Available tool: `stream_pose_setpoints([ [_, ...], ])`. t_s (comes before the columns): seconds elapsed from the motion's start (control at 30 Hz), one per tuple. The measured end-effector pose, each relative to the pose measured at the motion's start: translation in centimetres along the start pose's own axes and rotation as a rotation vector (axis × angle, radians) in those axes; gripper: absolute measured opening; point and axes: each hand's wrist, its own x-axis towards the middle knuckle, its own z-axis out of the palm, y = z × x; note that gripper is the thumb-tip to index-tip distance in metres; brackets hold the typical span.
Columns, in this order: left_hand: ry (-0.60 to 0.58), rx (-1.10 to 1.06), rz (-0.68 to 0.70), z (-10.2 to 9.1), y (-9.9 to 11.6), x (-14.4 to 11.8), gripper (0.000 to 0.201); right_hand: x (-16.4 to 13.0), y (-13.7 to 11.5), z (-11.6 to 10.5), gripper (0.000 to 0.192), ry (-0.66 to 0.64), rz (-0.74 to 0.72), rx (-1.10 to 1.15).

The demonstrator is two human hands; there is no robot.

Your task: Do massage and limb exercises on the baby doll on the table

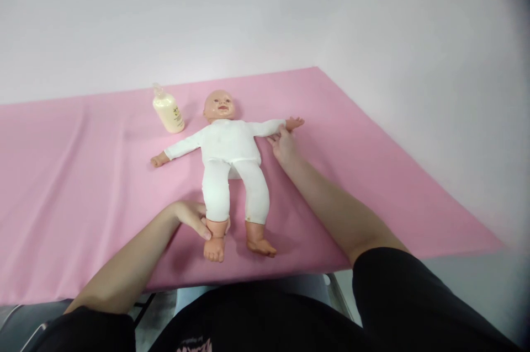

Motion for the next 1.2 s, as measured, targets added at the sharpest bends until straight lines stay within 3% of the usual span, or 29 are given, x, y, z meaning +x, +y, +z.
stream_pose_setpoints([
  [0.07,-0.041,-0.117,0.078,0.1,-0.1,0.2,0.053,-0.4,0.1,0.0,0.053,-0.041,-0.082,-0.074],
  [0.13,-0.024,-0.261,0.242,0.1,-0.4,0.4,0.051,-1.0,0.1,0.1,0.062,-0.115,-0.22,-0.148],
  [0.2,0.079,-0.387,0.431,0.0,-0.6,0.7,0.05,-1.7,0.1,0.3,0.064,-0.219,-0.391,-0.23],
  [0.27,0.238,-0.497,0.537,0.0,-0.5,0.9,0.049,-2.4,0.1,0.7,0.064,-0.318,-0.551,-0.33],
  [0.4,0.561,-0.677,0.517,0.4,0.8,1.2,0.048,-3.6,0.6,1.1,0.068,-0.488,-0.729,-0.523],
  [0.47,0.669,-0.787,0.473,0.6,1.5,1.4,0.048,-4.0,0.9,0.9,0.063,-0.574,-0.786,-0.627],
  [0.7,0.843,-1.035,0.407,0.8,2.4,2.0,0.053,-4.8,0.4,0.7,0.045,-0.836,-1.039,-0.972],
  [0.97,0.803,-0.923,0.387,0.4,1.9,2.1,0.047,-5.2,0.0,1.2,0.043,-0.924,-1.092,-1.119],
  [1.07,0.683,-0.789,0.404,0.5,1.3,1.9,0.045,-5.1,0.3,1.1,0.042,-0.883,-1.04,-1.027],
  [1.2,0.402,-0.519,0.418,0.6,0.2,1.3,0.053,-4.7,0.6,1.1,0.05,-0.69,-0.853,-0.762],
])
